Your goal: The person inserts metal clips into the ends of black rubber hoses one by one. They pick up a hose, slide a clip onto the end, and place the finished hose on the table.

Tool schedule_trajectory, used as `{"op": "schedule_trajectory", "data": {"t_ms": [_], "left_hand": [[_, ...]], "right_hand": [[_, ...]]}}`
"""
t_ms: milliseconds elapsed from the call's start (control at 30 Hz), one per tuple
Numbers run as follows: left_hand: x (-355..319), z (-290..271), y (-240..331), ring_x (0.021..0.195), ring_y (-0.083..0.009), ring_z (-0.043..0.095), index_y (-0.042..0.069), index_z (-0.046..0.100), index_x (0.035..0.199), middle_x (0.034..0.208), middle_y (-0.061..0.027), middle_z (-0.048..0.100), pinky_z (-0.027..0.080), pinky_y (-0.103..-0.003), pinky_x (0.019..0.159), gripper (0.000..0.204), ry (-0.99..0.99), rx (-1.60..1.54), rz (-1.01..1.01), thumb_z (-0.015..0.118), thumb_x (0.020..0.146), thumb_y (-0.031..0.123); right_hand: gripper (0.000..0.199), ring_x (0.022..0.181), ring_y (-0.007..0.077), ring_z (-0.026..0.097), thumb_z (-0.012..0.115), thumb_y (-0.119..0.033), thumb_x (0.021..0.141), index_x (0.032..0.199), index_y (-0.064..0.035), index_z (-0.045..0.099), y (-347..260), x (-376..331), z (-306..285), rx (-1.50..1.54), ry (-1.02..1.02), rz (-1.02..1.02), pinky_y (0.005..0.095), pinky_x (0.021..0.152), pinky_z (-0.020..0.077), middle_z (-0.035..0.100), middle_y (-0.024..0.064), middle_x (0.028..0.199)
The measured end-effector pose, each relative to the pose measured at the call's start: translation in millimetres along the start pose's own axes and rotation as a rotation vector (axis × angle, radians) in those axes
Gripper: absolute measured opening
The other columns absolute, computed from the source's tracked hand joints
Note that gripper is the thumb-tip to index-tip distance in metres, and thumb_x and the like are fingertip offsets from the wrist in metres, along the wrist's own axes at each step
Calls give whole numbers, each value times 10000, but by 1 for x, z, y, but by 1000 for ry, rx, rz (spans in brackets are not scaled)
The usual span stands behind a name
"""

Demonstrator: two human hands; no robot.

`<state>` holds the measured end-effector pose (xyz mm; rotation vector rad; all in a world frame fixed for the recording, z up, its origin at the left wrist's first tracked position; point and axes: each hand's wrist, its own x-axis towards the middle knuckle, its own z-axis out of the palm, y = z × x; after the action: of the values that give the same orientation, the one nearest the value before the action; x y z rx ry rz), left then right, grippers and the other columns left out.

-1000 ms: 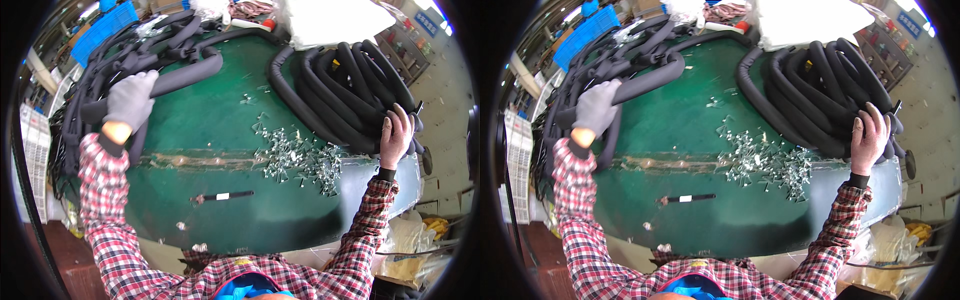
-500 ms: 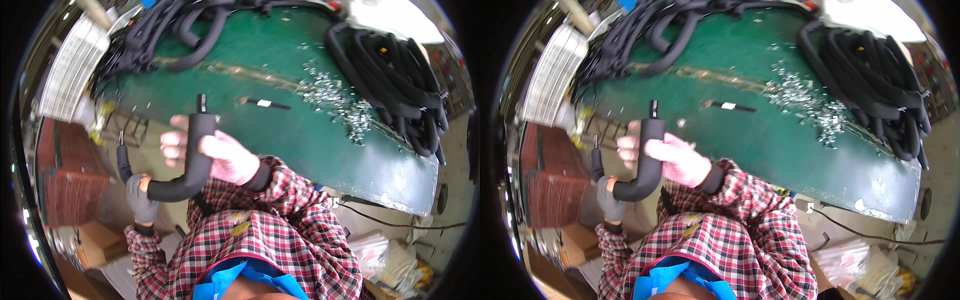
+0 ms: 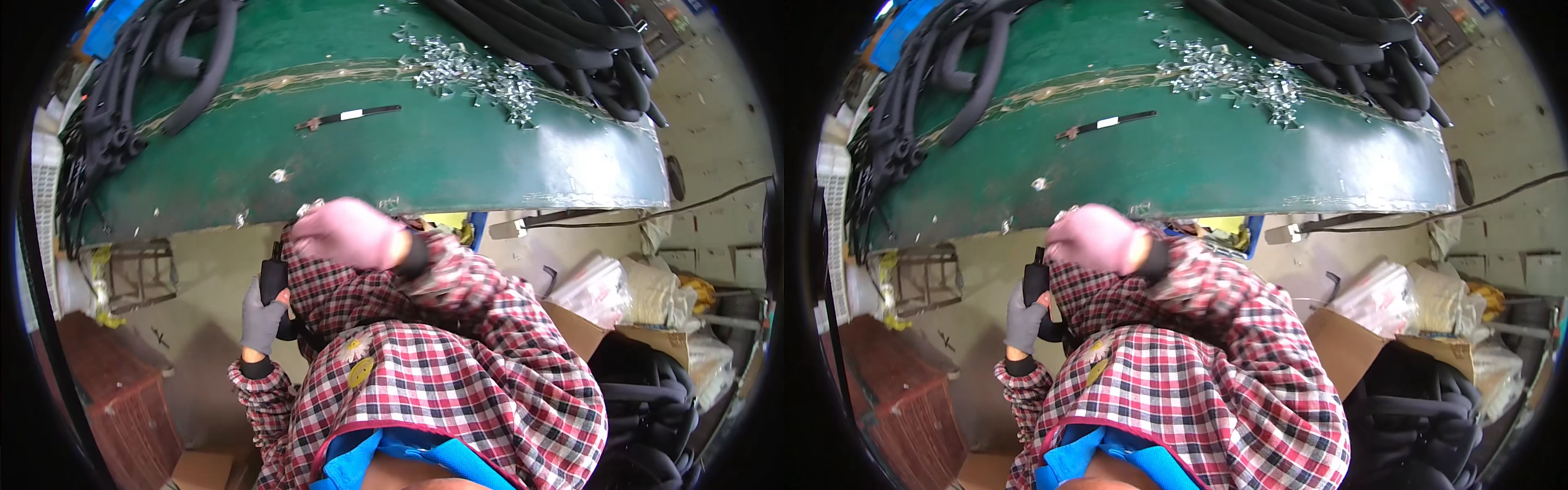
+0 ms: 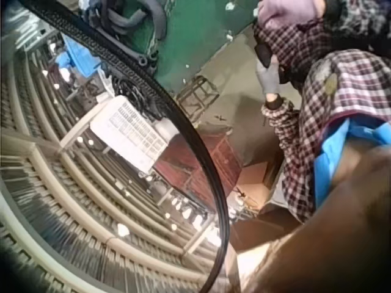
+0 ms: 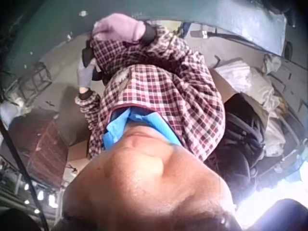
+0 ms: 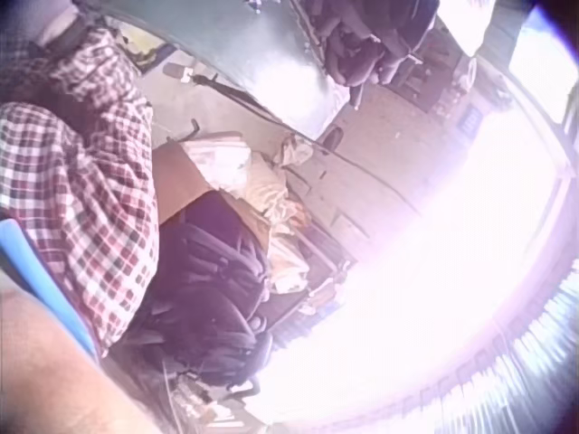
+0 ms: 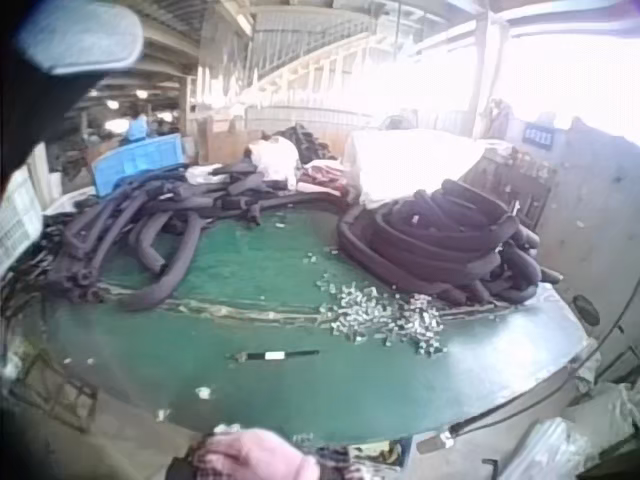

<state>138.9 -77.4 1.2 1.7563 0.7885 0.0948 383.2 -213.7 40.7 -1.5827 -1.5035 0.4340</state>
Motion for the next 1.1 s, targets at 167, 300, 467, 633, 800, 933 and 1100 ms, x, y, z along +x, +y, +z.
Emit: {"op": "schedule_trajectory", "data": {"t_ms": [167, 300, 467, 633, 800, 933, 1100], "left_hand": [[26, -2, 18, 844, -456, 654, 38, 568, 1179, 894, -250, 676, 503, -509, 717, 382, 52, 616, -38, 696, 849, 182], [25, -16, 29, 853, -449, 663, 43, 546, 1296, 915, -244, 678, 498, -510, 731, 493, 133, 583, -88, 700, 838, 145], [12, -21, 46, 782, -326, 639, 9, 537, 1304, 915, -183, 652, 498, -424, 691, 483, 310, 561, -5, 703, 862, 110], [11, -26, 37, 618, -90, 535, -27, 503, 1319, 855, -34, 566, 443, -261, 544, 457, 377, 441, 107, 692, 921, 96], [-3, -15, 68, 897, -248, 661, -45, 547, 1293, 1019, -160, 665, 515, -377, 839, 495, 401, 270, -63, 750, 864, 97], [-3, -2, 71, 909, -234, 652, -43, 552, 1297, 1033, -149, 659, 512, -356, 851, 476, 404, 194, -7, 738, 875, 78], [1, 8, 63, 917, -241, 652, -36, 555, 1297, 1039, -148, 657, 511, -360, 859, 481, 468, 155, 20, 741, 872, 89]], "right_hand": [[114, 814, 227, 712, 738, -91, 814, 923, -106, 767, 20, -55, -155, -500, 622, 279, 315, 740, 576, 725, 75, 904], [126, 869, 285, 673, 726, -165, 836, 945, -106, 751, 81, -57, -197, -840, 453, 252, 388, 769, 556, 687, 64, 919], [134, 858, 337, 660, 739, -219, 817, 901, -114, 737, 107, -54, -193, -837, 360, 574, 438, 756, 544, 660, 83, 878], [100, 649, 40, 567, 685, -100, 925, 926, -2, 704, 92, -75, -179, 135, 738, 719, 217, 605, 490, 652, -12, 744], [114, 676, 67, 588, 669, -101, 950, 982, -2, 715, 92, -100, -180, 52, 993, 563, 225, 635, 500, 662, 5, 785], [154, 703, 108, 596, 653, -127, 993, 1084, -7, 681, 88, -109, -177, 761, 987, 474, 226, 629, 480, 678, 44, 866], [191, 710, 110, 583, 614, -94, 1004, 1160, 2, 668, 83, -106, -174, 648, 1026, 460, 227, 634, 480, 686, 54, 908]]}}
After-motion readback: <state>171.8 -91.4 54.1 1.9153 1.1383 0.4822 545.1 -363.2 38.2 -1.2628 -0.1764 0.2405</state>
